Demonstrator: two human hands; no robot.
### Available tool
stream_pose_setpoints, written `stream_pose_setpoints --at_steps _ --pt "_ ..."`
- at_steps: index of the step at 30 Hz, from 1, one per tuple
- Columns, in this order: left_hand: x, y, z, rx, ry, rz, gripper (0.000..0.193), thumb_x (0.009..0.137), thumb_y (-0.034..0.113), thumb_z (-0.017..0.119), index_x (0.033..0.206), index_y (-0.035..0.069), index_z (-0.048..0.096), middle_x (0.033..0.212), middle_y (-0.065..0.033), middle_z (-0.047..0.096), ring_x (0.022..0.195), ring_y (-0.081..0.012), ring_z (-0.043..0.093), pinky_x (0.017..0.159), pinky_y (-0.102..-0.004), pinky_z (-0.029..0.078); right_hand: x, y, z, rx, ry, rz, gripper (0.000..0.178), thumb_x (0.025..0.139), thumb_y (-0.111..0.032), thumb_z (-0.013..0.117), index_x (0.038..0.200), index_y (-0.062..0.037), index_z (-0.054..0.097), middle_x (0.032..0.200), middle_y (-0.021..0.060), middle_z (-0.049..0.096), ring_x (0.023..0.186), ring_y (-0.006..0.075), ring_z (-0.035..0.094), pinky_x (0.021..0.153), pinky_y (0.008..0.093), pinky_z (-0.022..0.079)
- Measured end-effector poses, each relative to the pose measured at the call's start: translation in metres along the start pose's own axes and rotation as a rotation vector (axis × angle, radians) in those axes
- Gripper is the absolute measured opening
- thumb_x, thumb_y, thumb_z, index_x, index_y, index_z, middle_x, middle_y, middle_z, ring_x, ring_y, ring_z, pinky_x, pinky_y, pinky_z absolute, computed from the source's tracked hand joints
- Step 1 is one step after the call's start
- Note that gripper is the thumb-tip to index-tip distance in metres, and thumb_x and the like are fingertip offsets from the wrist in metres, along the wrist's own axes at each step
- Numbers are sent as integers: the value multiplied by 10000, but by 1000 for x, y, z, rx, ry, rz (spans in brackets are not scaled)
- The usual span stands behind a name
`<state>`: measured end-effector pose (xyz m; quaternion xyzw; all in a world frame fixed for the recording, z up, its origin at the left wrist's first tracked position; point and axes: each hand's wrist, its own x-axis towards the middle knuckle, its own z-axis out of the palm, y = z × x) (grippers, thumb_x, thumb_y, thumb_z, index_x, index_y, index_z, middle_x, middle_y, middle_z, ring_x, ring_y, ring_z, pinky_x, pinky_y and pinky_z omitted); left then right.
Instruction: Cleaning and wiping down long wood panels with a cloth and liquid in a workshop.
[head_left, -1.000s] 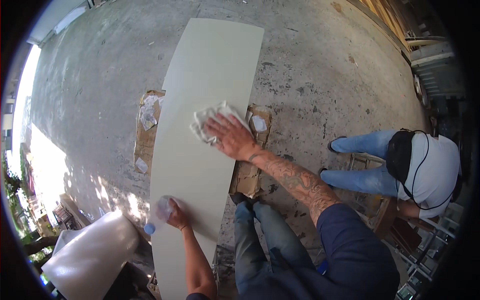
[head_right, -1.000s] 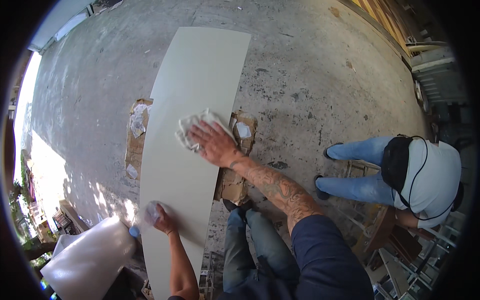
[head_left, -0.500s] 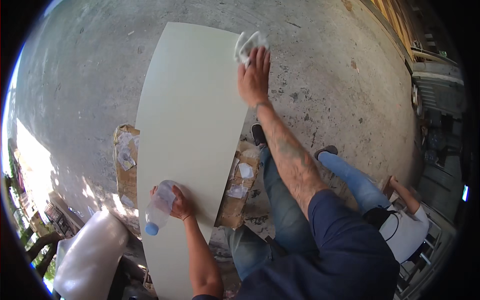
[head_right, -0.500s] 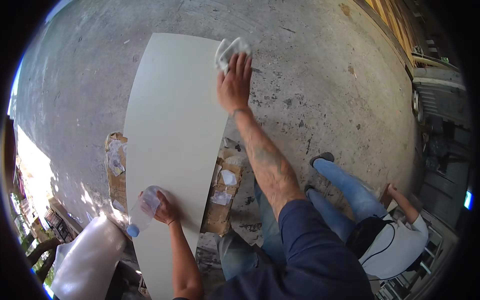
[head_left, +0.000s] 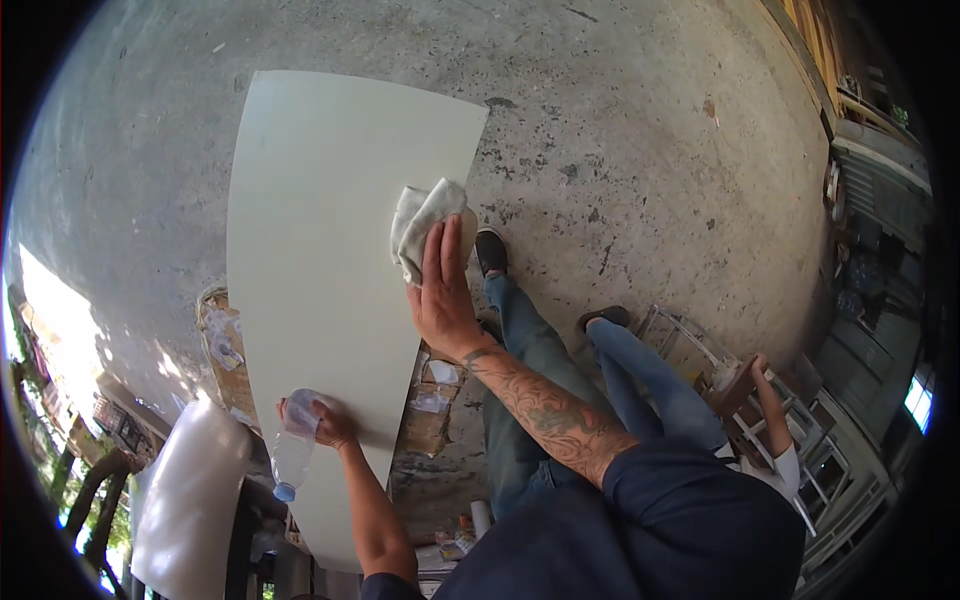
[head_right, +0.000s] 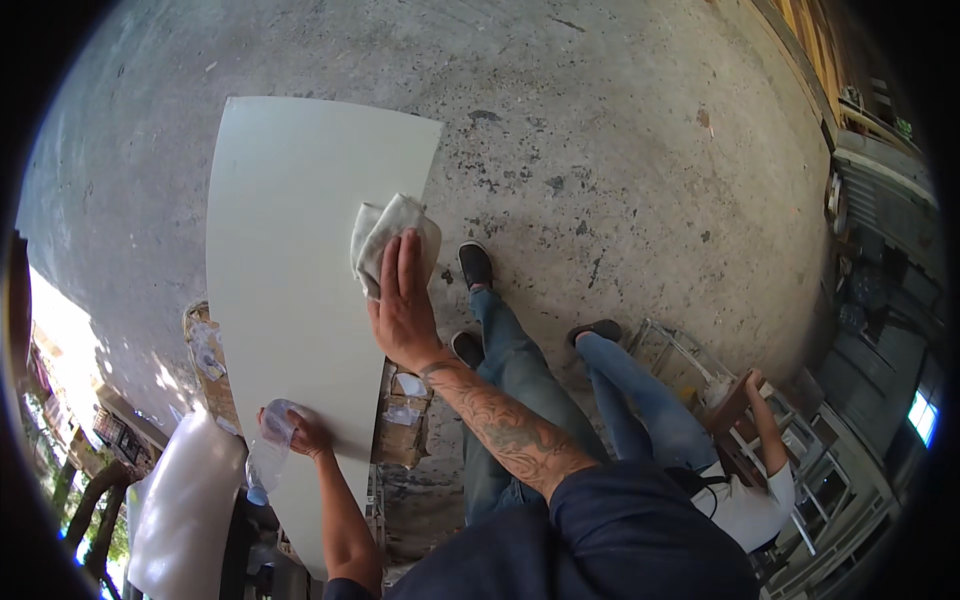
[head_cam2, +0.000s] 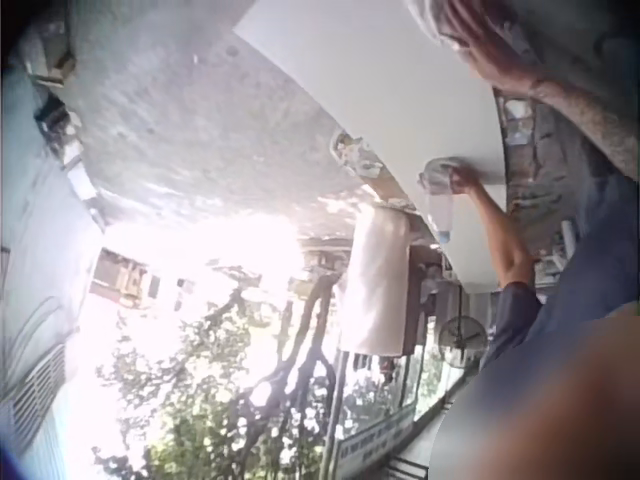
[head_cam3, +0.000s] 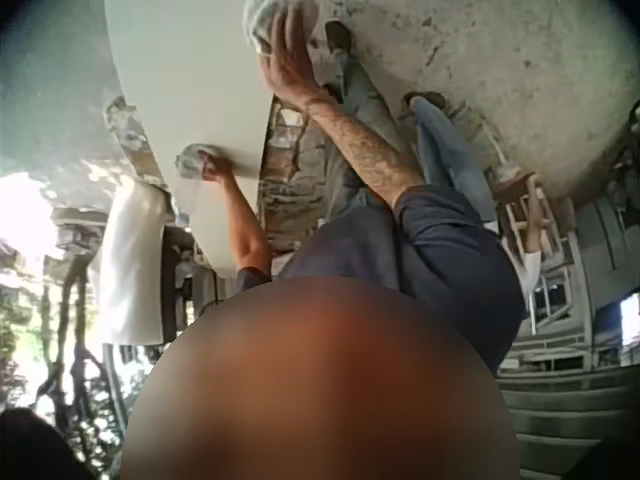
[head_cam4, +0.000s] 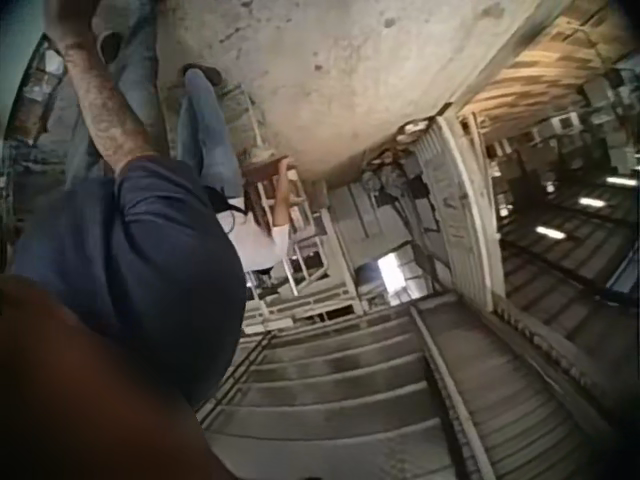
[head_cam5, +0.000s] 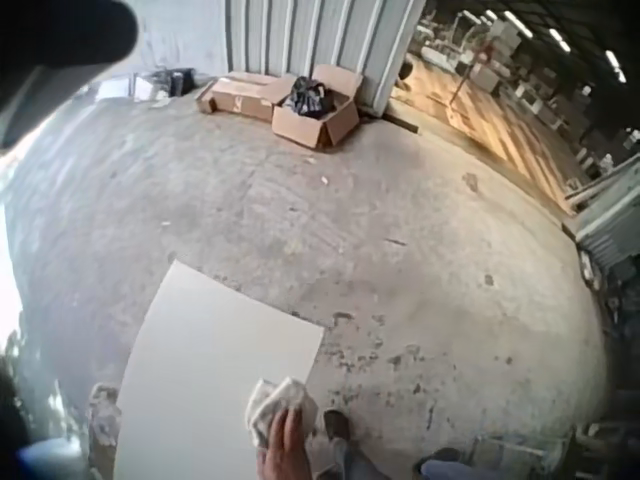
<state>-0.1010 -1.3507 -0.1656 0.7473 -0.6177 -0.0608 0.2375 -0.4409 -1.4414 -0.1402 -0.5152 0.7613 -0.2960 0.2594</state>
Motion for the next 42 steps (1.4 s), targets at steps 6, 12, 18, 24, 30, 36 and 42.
stream_pose_setpoints --at_steps 6,12,18,24,30,36,42 --pt "3 9 1 62 -58 -29 610 973 357 537 1404 -52 403 1385 -228 459 1287 -393 443 1122 -495 320 139 50 -46 18 314 -58 691 993 -115 495 1514 147 124 1594 381 22 1470 567 107 1231 542 195" --pt "3 -3 1 -61 5 -37 598 981 346 556 1391 -59 398 1374 -237 454 1273 -386 450 1104 -493 340 -3 7 -6 97 -134 10 849 899 -114 602 1549 101 101 1625 313 30 1499 511 123 1207 599 207" --pt "4 11 12 -63 2 -36 619 950 348 566 1388 -49 385 1406 -244 436 1275 -404 448 1111 -498 330 110 52 -44 -26 183 -63 718 948 -124 529 1522 127 177 1613 325 88 1469 530 171 1220 595 171" --pt "1 -3 -4 -81 46 -58 646 960 385 595 1400 -34 375 1363 -219 471 1274 -388 460 1111 -489 344 10 5 -26 -274 -182 -86 784 940 -315 584 1597 -81 225 1681 155 114 1525 441 132 1181 681 41" --pt "11 13 8 -54 57 -35 597 893 398 648 1287 -21 489 1332 -215 492 1237 -387 486 1090 -501 370 165 46 -53 -550 -117 -489 745 994 -512 499 1582 -105 290 1654 170 208 1528 343 189 1215 566 128" --pt "21 30 15 -53 63 -7 596 847 418 681 1229 -18 546 1282 -208 531 1227 -401 499 1075 -525 385 275 -78 69 -631 -51 -770 665 1023 -508 356 1560 -116 334 1642 85 283 1531 225 213 1256 450 90" --pt "4 18 -3 -7 74 -73 583 772 426 710 1207 62 575 1279 -117 562 1253 -354 506 1116 -533 320 35 -65 54 -424 -766 -1038 696 985 -468 469 1554 -88 341 1641 94 289 1538 236 212 1255 443 163"
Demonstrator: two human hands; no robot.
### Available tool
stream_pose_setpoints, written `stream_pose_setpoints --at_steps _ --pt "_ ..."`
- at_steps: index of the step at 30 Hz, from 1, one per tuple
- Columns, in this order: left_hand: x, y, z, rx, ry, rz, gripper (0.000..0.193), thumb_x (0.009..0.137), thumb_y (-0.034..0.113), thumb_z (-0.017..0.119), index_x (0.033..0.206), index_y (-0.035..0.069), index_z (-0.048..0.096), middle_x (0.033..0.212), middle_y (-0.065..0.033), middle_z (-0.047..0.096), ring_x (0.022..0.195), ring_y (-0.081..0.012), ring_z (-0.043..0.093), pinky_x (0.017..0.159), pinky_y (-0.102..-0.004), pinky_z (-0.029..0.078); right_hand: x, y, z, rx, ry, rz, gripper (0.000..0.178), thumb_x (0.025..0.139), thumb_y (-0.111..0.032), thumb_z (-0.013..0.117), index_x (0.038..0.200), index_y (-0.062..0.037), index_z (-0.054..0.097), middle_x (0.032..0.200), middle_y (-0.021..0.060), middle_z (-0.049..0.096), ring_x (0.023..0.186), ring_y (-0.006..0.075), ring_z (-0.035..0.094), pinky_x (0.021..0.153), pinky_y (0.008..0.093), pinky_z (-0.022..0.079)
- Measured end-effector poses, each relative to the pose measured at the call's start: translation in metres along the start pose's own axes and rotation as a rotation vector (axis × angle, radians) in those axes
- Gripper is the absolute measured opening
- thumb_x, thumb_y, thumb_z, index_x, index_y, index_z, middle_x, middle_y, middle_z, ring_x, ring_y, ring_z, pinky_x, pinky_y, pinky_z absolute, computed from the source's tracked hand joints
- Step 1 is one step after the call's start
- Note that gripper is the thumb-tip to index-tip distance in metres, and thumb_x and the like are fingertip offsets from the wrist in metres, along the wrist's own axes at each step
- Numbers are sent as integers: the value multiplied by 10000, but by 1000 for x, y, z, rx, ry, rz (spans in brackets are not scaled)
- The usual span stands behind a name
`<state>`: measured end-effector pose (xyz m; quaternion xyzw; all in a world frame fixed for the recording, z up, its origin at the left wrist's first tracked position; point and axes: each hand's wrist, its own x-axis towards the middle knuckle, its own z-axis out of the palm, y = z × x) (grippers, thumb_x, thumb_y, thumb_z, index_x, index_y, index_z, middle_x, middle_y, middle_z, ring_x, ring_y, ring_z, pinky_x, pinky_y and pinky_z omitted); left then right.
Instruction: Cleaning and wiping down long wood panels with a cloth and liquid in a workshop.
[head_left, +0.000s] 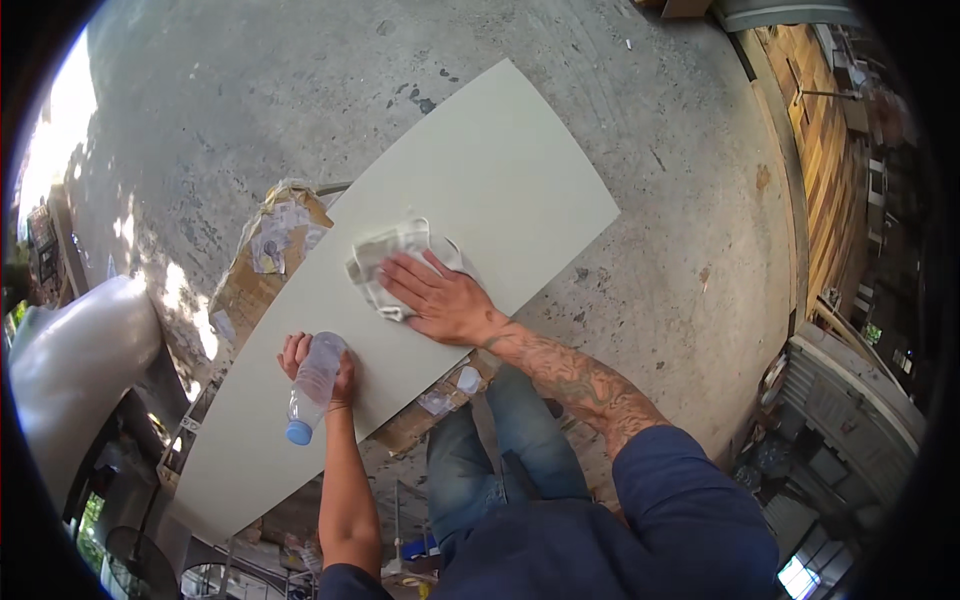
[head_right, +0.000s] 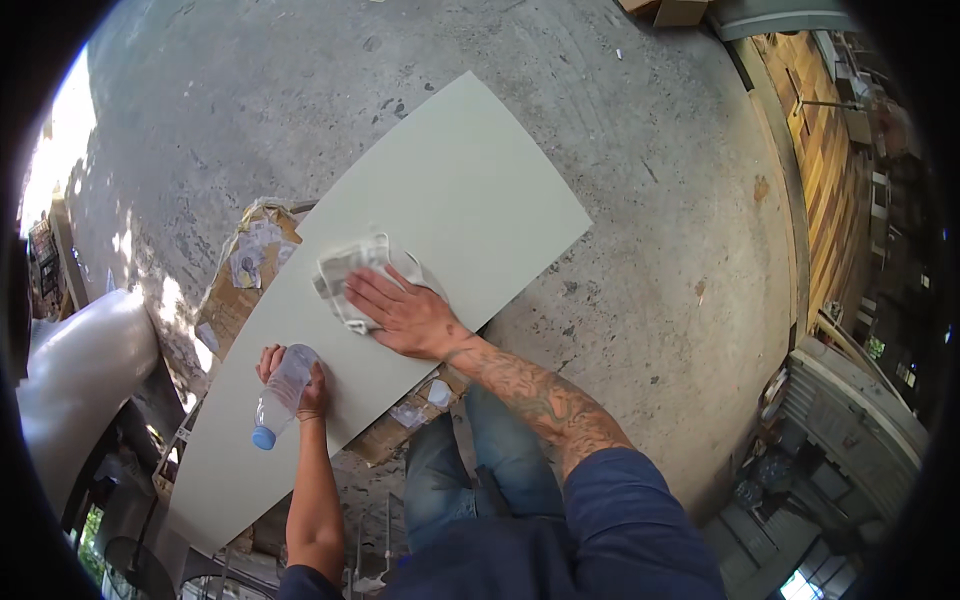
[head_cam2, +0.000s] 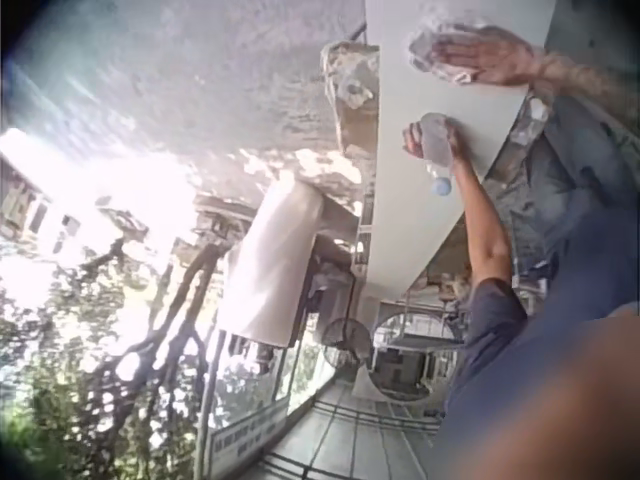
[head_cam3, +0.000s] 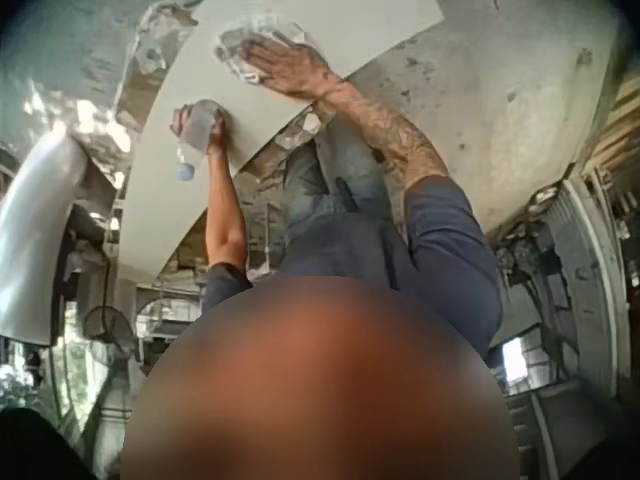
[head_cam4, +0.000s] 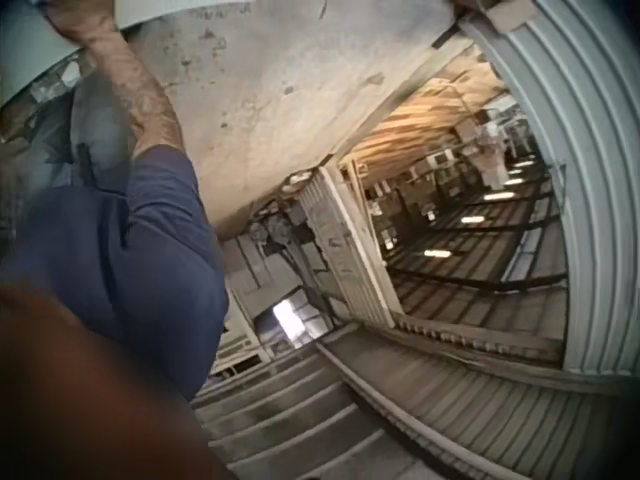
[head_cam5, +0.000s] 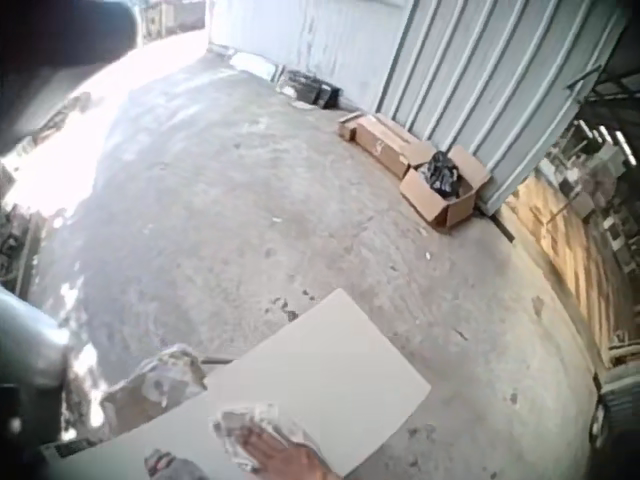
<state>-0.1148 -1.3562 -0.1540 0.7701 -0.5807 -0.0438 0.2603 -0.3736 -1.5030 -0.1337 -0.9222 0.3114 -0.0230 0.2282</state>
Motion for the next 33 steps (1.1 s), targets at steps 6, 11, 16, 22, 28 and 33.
stream_pose_setpoints --at_steps 6,11,16,22,28,33 --pt "16 22 5 10 -35 -34 617 745 453 741 1227 97 597 1293 -78 571 1329 -312 476 1184 -513 228 5 153 -72 -225 369 795 691 1045 -431 378 1595 -45 215 1667 162 187 1555 296 124 1247 512 38" --pt "5 14 7 -31 9 -120 623 725 410 780 1225 87 595 1292 -86 563 1317 -316 481 1176 -520 239 69 12 -13 -92 9 175 684 977 -396 481 1569 -93 319 1658 103 255 1520 263 259 1228 516 167" --pt "14 25 5 -31 52 -200 581 740 346 791 1207 67 588 1330 -111 540 1263 -330 517 1148 -506 307 -57 31 -18 -59 -183 -71 716 894 -383 583 1544 -147 396 1622 34 352 1470 217 376 1192 423 331" --pt "0 91 75 -128 412 -787 698 889 376 743 1378 -34 459 1285 -204 561 1168 -351 559 1014 -455 456 13 205 -96 -187 239 346 743 931 -374 583 1552 -53 330 1630 169 288 1503 363 259 1195 585 198" --pt "22 130 106 232 501 -1081 623 910 414 690 1276 -59 518 1254 -275 567 1060 -418 578 950 -489 463 -115 229 -110 44 -51 278 802 881 -338 632 1583 -119 312 1662 138 230 1524 373 210 1214 584 133" --pt "24 136 110 269 607 -1131 761 876 566 668 1304 -45 517 1220 -255 603 1083 -420 588 947 -498 460 25 299 -127 259 162 74 702 916 -253 642 1543 -91 371 1644 124 271 1485 462 231 1199 561 231"
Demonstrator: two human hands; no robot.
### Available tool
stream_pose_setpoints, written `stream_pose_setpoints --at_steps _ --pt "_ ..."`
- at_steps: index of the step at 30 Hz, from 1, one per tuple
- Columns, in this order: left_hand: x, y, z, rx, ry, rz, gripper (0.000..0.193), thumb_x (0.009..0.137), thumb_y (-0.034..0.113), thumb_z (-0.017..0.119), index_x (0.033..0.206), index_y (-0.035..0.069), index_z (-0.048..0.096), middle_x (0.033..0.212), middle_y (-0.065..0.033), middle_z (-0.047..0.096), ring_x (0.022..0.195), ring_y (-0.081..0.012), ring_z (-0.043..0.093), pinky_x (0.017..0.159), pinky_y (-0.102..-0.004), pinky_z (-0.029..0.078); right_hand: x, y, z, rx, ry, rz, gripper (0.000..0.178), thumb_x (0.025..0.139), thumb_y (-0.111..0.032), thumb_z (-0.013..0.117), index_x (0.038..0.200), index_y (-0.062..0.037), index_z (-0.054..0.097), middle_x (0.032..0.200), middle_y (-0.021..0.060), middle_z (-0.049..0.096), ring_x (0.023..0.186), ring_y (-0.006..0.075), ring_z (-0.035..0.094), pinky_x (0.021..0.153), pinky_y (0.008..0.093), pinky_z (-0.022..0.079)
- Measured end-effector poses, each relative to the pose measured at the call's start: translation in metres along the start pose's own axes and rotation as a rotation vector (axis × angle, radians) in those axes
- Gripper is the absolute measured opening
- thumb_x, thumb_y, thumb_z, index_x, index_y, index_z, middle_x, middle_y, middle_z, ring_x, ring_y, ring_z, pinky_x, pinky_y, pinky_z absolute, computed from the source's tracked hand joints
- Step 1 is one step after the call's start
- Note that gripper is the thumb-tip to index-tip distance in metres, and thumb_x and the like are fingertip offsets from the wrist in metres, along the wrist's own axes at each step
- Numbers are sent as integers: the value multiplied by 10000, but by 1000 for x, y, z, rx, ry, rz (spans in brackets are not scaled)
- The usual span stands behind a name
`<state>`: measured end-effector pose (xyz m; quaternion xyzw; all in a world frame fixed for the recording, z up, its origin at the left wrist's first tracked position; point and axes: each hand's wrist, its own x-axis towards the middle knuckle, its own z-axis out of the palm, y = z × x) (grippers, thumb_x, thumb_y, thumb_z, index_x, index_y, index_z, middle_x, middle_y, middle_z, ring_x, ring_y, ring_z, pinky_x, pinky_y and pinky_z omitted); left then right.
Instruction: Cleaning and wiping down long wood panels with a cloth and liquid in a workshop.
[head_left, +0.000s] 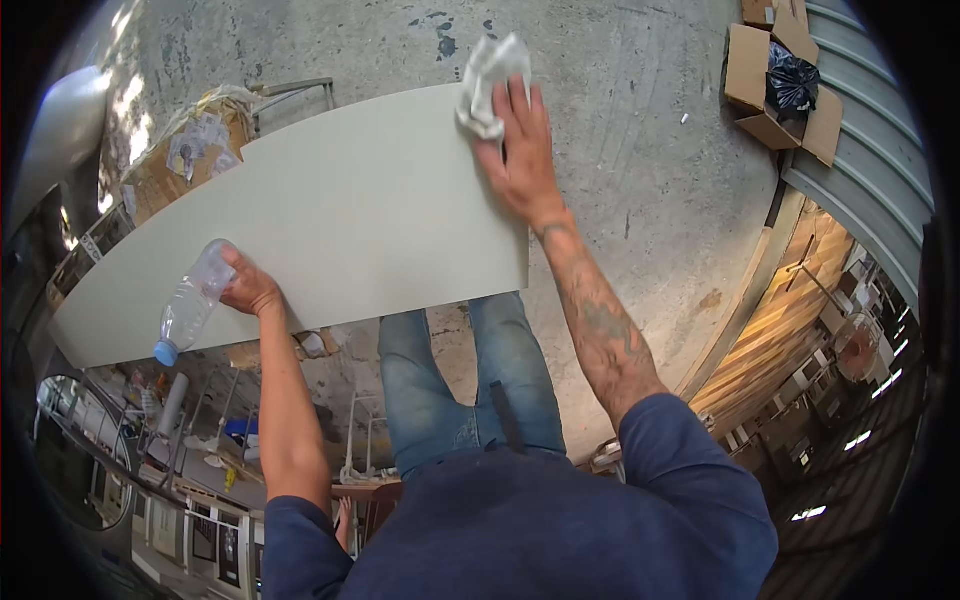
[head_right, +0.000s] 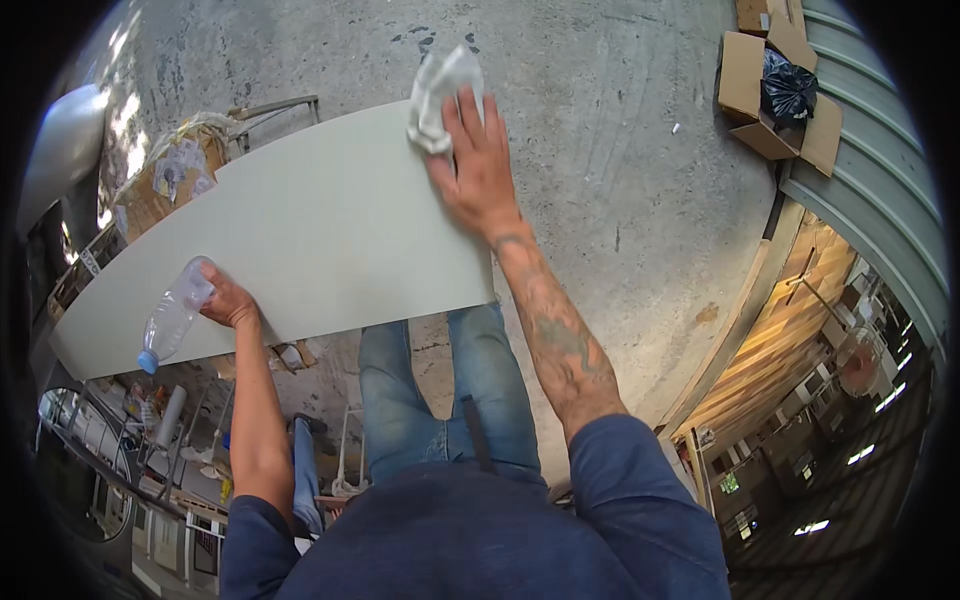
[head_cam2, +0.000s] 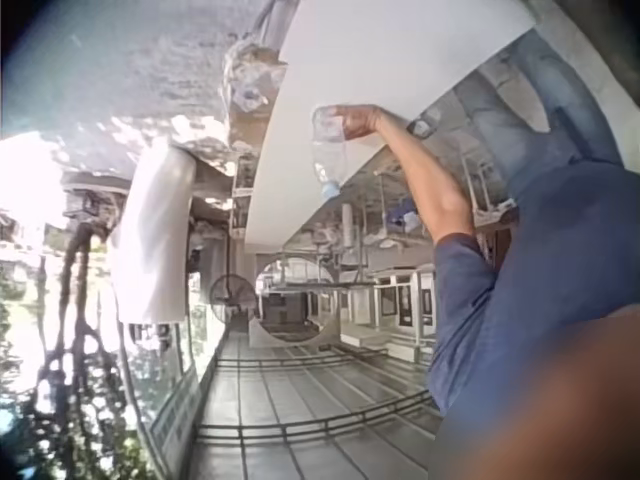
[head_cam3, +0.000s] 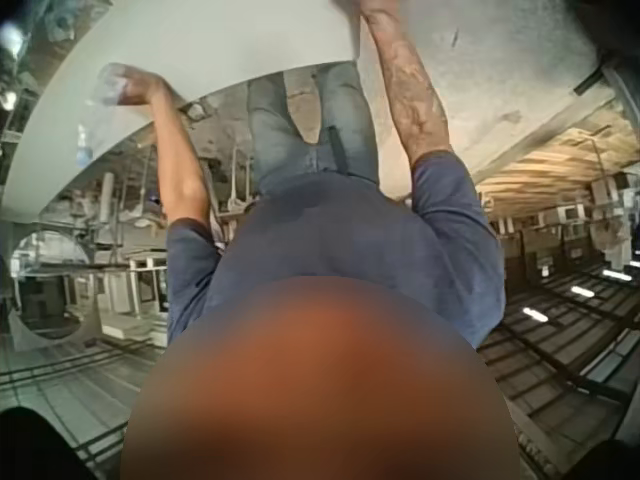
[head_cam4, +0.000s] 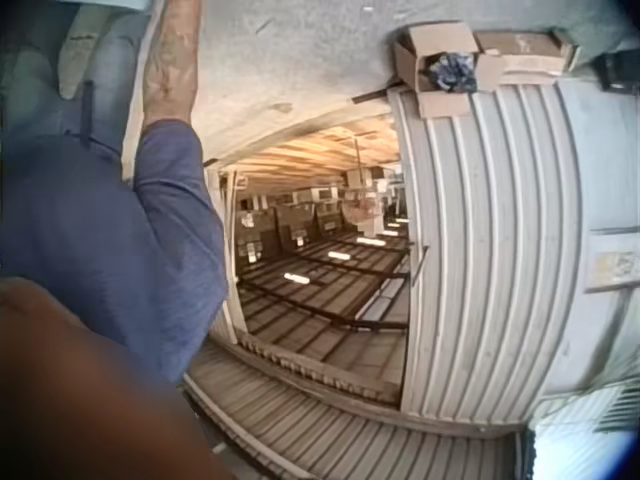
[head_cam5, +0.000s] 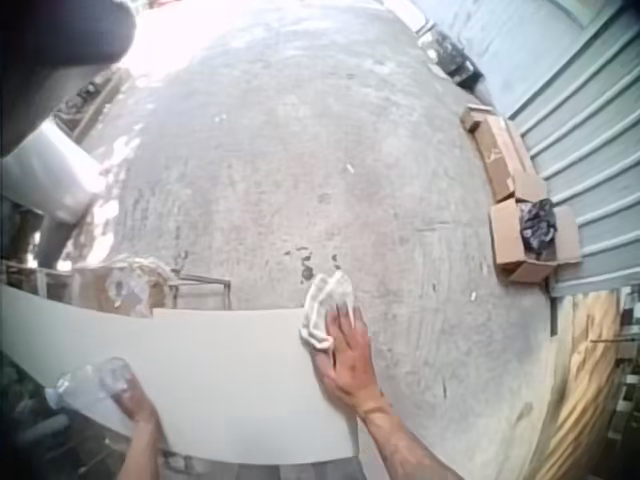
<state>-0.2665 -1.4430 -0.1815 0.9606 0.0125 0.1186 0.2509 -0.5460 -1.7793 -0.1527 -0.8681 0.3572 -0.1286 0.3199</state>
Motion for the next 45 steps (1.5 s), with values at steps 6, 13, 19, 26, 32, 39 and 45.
stream_pose_setpoints --at_steps 6,13,19,26,32,39,45 --pt "-2 0 -3 42 -47 -14 770 876 566 671 1310 -49 508 1253 -256 596 1111 -405 582 981 -491 450 -115 -1 -5 355 -195 122 694 897 -83 649 1538 -69 383 1659 122 234 1484 417 274 1221 488 240" --pt "5 -11 2 57 -65 43 786 893 559 648 1336 -66 470 1311 -274 533 1171 -429 537 1022 -501 422 24 5 -11 514 -109 148 556 989 -168 548 1515 -44 416 1636 163 282 1495 339 289 1220 412 225" --pt "8 -14 -3 38 -25 126 805 882 570 657 1343 -60 463 1303 -256 531 1162 -412 542 1031 -496 418 -121 -18 -20 571 -153 368 400 1032 -150 494 1412 -48 570 1583 138 402 1471 256 357 1211 409 255" --pt "7 -17 4 62 29 139 757 882 542 677 1293 -70 505 1291 -257 547 1156 -388 548 1033 -478 420 -78 -17 13 807 307 740 369 968 -94 662 1294 1 518 1249 86 456 1114 170 493 951 301 447" --pt "10 -20 3 77 34 136 768 871 558 682 1265 -79 510 1230 -263 594 1085 -399 583 970 -486 453 -46 5 14 613 24 700 460 1080 -402 425 1142 13 614 971 155 668 928 209 601 881 346 472" --pt "8 -34 0 26 -28 78 760 882 549 684 1308 -50 492 1288 -260 542 1170 -418 532 1025 -496 424 -40 22 16 754 -24 698 465 1083 -370 410 1174 37 615 1059 145 688 988 197 597 930 346 462" --pt "7 -23 -4 5 -62 83 784 891 564 672 1331 -52 467 1294 -262 534 1174 -417 532 1023 -495 426 4 14 6 913 -11 722 503 1086 -408 413 1160 39 632 1047 76 674 960 147 585 894 317 472"
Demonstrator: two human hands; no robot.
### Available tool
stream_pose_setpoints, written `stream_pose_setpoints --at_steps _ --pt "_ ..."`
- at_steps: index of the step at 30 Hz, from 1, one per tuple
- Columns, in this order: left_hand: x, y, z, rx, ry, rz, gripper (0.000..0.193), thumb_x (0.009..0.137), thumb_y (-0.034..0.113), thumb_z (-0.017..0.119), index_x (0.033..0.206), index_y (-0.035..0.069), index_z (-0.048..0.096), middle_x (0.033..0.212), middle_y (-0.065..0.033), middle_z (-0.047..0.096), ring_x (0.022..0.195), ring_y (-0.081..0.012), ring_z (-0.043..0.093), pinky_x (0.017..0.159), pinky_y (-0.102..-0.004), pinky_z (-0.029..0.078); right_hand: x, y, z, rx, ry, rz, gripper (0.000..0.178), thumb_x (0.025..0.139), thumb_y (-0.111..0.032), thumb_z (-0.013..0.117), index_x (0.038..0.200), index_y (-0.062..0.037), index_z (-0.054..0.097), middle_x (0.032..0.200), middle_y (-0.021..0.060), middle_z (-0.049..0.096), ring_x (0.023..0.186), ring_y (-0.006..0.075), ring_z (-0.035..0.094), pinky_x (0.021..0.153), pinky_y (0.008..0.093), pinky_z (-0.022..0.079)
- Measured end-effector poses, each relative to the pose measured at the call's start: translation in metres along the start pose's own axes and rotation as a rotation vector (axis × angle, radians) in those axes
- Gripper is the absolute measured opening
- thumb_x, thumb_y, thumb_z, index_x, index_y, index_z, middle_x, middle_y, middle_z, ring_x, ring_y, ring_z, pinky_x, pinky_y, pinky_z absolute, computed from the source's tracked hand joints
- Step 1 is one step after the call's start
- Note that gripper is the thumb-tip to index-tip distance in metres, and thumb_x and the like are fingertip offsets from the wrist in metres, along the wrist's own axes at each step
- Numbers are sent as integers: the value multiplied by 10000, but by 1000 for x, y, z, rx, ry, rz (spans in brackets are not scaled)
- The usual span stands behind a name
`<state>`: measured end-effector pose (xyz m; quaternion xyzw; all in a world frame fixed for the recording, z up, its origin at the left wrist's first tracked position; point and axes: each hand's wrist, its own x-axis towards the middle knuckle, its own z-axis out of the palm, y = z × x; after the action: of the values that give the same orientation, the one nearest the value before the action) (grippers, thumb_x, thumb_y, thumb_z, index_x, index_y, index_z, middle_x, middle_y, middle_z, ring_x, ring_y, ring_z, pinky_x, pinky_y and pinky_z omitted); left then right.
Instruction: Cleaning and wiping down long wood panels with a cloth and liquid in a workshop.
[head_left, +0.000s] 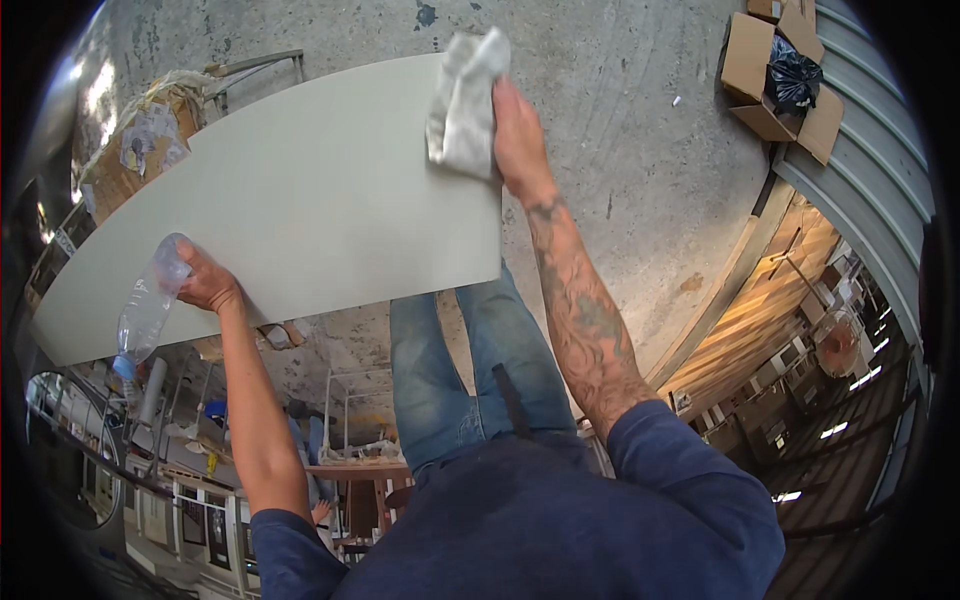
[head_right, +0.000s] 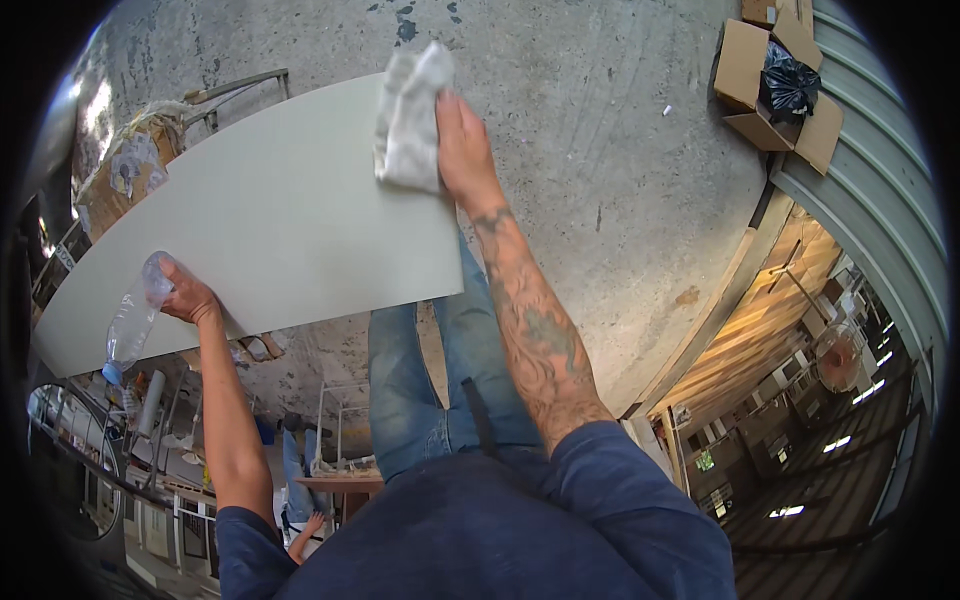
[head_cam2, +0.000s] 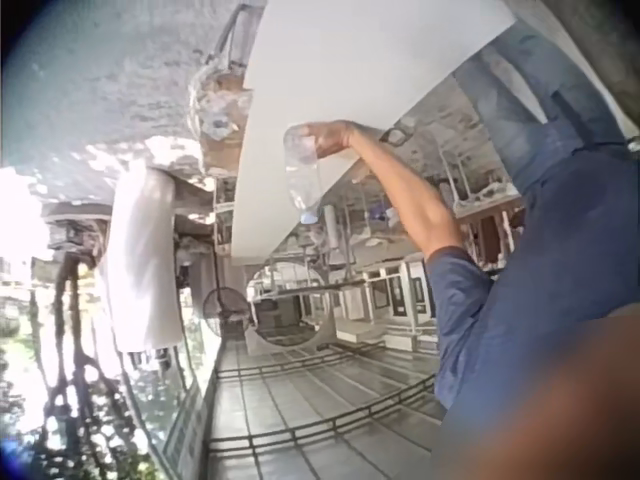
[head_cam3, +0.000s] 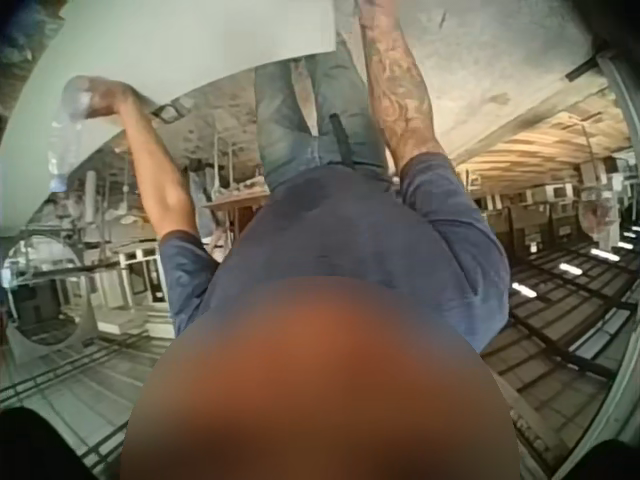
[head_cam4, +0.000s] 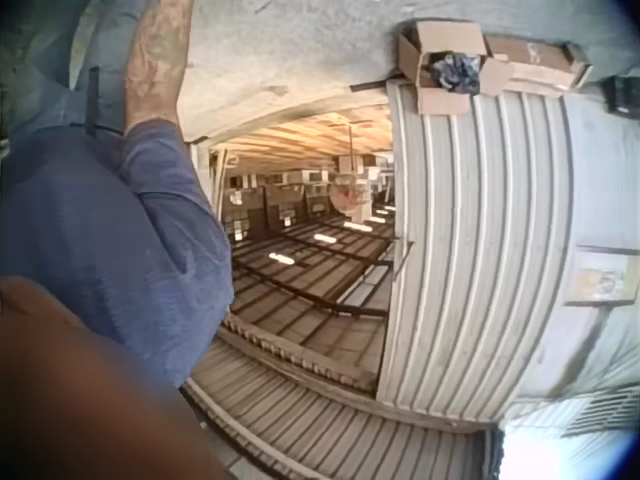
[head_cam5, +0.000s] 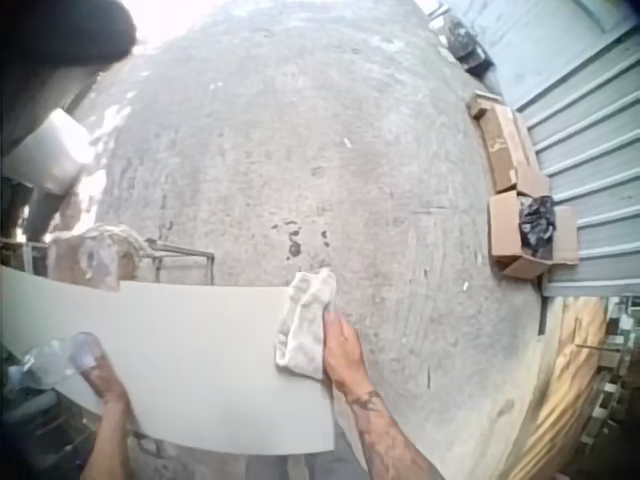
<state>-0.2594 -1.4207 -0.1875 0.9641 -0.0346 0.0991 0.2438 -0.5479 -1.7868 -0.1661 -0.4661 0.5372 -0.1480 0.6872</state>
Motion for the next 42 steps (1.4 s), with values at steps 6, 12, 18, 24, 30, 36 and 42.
stream_pose_setpoints --at_steps 6,12,18,24,30,36,42 --pt "-5 11 4 -52 -49 -77 777 897 551 668 1321 -69 470 1258 -267 542 1149 -414 537 1021 -503 421 -31 32 -12 -192 81 -64 481 1090 -411 402 1126 9 635 1033 68 667 973 155 576 910 328 455" --pt "0 -3 7 34 11 -12 796 894 564 655 1315 -84 465 1235 -278 543 1126 -424 536 1011 -518 418 23 -7 -1 58 -24 10 441 1076 -388 437 1075 11 625 974 44 640 909 128 530 876 319 452" --pt "0 4 0 10 -1 17 812 892 575 650 1324 -85 459 1242 -279 537 1135 -424 531 1008 -522 419 -49 36 -11 29 33 34 456 1070 -356 448 1251 29 611 1149 84 674 1068 143 588 975 297 441" --pt "-3 20 11 39 -21 -48 791 901 544 652 1331 -88 450 1249 -276 536 1130 -423 536 1014 -516 419 35 -15 -6 124 -84 14 434 1071 -375 452 1148 18 619 1038 51 658 950 124 550 895 303 455" --pt "4 -2 2 26 28 38 780 905 541 649 1321 -90 455 1270 -279 525 1143 -422 530 1015 -516 416 -59 48 -11 -2 7 44 437 1073 -370 467 1240 10 603 1105 35 648 1042 121 553 980 289 431" --pt "-3 21 13 -99 -41 3 813 884 569 655 1327 -82 456 1265 -282 536 1140 -397 544 1006 -507 429 30 8 -2 132 -6 -76 432 1066 -386 451 1072 17 607 925 96 660 864 176 544 833 355 462" --pt "2 17 1 56 20 -36 732 902 518 656 1302 -66 472 1250 -264 561 1102 -385 562 978 -497 450 -92 57 -17 -38 19 43 396 1072 -315 461 1226 33 571 1064 170 672 973 221 617 887 359 479"
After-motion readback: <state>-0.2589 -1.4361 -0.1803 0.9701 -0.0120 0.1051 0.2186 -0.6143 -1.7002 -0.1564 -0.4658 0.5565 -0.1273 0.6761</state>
